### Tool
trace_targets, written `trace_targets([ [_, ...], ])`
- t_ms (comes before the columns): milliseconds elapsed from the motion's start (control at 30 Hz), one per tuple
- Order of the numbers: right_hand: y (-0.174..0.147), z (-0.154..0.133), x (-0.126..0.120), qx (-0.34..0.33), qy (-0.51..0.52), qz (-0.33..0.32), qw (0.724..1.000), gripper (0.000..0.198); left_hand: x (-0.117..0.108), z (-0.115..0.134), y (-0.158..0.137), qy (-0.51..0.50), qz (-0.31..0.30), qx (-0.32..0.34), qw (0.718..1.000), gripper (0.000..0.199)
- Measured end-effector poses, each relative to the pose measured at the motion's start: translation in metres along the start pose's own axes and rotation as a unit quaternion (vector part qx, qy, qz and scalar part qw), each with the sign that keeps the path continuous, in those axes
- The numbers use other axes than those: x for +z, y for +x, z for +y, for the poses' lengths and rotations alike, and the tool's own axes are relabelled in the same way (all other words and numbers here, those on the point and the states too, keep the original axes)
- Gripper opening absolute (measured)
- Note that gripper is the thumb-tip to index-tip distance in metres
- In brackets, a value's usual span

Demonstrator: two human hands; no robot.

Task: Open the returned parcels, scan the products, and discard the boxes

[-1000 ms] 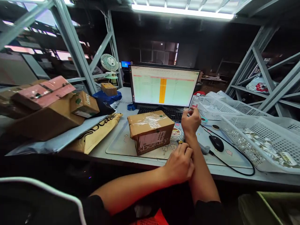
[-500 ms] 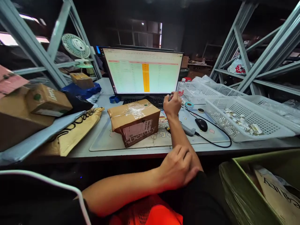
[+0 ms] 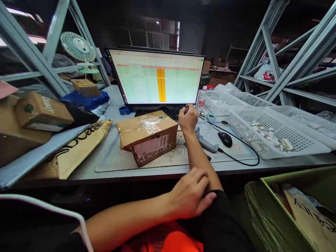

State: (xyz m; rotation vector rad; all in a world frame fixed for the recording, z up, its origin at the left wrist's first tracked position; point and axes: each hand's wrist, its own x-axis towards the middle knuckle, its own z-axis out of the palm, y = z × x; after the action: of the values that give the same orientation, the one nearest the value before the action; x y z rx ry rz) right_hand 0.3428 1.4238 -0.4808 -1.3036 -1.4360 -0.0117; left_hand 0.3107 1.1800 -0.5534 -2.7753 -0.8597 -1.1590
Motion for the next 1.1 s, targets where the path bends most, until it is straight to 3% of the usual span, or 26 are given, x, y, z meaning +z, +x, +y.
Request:
trace_targets([
  [100,0.017,0.009,0.009,0.042,-0.047,-0.058,0.996,0.032,-0.004,-0.030,0.013,0.020,0.032,-0.041,0.998,0.066],
  [200,0.023,0.027,0.024,0.077,-0.118,-0.156,0.978,0.044,-0.008,-0.054,0.013,-0.040,-0.026,-0.101,0.994,0.076],
  [267,0.020,0.043,0.037,0.086,-0.136,-0.211,0.964,0.045,-0.022,-0.056,0.000,-0.134,-0.090,-0.114,0.980,0.066],
  [367,0.012,0.065,0.057,0.091,-0.157,-0.284,0.942,0.043,-0.068,-0.049,-0.025,-0.265,-0.161,-0.040,0.950,0.040],
  [400,0.011,0.070,0.064,0.090,-0.166,-0.303,0.934,0.043,-0.088,-0.048,-0.030,-0.258,-0.140,-0.013,0.956,0.033],
  [467,0.011,0.075,0.075,0.082,-0.185,-0.329,0.922,0.044,-0.128,-0.057,-0.034,-0.139,-0.030,-0.003,0.990,0.030],
  [500,0.012,0.075,0.080,0.077,-0.194,-0.337,0.918,0.046,-0.146,-0.068,-0.033,-0.046,0.032,-0.026,0.998,0.033],
  [567,0.015,0.075,0.087,0.068,-0.212,-0.347,0.911,0.050,-0.174,-0.099,-0.032,0.134,0.091,-0.138,0.977,0.044],
  [633,0.017,0.075,0.092,0.061,-0.230,-0.361,0.902,0.051,-0.193,-0.134,-0.036,0.207,0.051,-0.275,0.937,0.071],
  [700,0.018,0.077,0.096,0.054,-0.247,-0.374,0.892,0.051,-0.205,-0.160,-0.044,0.182,-0.025,-0.366,0.912,0.091],
  [800,0.020,0.080,0.098,0.041,-0.265,-0.386,0.882,0.053,-0.216,-0.174,-0.055,0.122,-0.101,-0.405,0.901,0.102],
  [900,0.024,0.077,0.099,0.029,-0.268,-0.402,0.875,0.056,-0.215,-0.168,-0.062,0.098,-0.091,-0.400,0.907,0.096],
  [1000,0.029,0.064,0.098,0.026,-0.264,-0.422,0.867,0.055,-0.193,-0.158,-0.073,0.099,0.044,-0.386,0.916,0.082],
  [1100,0.032,0.042,0.089,0.016,-0.249,-0.424,0.870,0.055,-0.157,-0.150,-0.091,0.093,0.197,-0.404,0.889,0.083],
])
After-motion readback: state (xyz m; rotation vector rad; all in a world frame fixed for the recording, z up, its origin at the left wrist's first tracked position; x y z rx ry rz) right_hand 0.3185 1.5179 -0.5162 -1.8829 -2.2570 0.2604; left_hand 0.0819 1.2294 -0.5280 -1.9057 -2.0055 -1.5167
